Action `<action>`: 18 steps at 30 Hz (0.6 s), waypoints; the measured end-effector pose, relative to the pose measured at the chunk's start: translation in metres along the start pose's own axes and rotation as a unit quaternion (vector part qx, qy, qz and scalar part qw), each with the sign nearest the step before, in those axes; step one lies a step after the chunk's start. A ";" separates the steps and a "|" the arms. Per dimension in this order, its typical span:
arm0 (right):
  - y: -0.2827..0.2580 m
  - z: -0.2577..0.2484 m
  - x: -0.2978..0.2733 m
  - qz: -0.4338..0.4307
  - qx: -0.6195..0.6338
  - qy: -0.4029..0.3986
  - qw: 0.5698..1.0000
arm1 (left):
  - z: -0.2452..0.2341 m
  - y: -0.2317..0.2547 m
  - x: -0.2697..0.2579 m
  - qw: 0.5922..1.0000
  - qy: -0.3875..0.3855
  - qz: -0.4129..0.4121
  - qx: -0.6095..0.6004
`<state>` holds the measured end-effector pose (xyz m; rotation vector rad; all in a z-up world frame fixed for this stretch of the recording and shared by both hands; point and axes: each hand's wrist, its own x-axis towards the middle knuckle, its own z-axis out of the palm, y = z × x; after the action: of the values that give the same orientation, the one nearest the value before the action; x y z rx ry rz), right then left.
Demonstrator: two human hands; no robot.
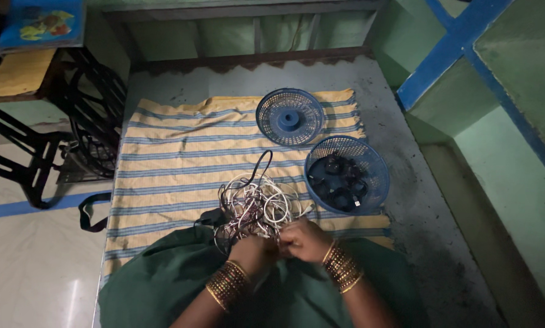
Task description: The person sits on a bed and assembles small black electronic components by attaching white wires to them. They repeatedly pick up components, connect wires, and place the finished units into a blue basket.
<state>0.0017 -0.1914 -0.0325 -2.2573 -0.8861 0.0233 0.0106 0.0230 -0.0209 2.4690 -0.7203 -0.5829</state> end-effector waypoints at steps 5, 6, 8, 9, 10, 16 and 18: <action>-0.003 -0.020 -0.011 0.043 0.003 0.054 0.998 | -0.009 0.013 -0.004 0.997 0.004 -0.015 -0.081; -0.002 -0.023 -0.013 0.052 0.010 0.084 0.995 | -0.011 0.016 -0.005 0.995 0.011 -0.040 -0.095; 0.000 -0.023 -0.014 0.100 0.000 0.154 0.983 | -0.018 0.017 0.000 0.994 0.012 -0.017 -0.111; 0.002 -0.022 -0.015 0.124 -0.005 0.186 0.975 | -0.020 0.016 0.000 0.993 0.013 -0.007 -0.121; 0.004 -0.023 -0.017 0.135 0.002 0.214 0.967 | -0.021 0.013 0.000 0.991 0.019 0.000 -0.130; 0.045 -0.020 -0.029 0.229 0.105 0.365 0.896 | -0.020 0.001 0.002 0.985 0.023 0.041 -0.168; 0.060 -0.014 -0.035 0.257 0.173 0.401 0.862 | -0.023 0.002 -0.001 0.980 0.026 0.061 -0.188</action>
<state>0.0139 -0.2522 -0.0670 -1.8235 0.1662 -0.4488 0.0214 0.0297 -0.0017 2.0696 -0.6660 -0.5484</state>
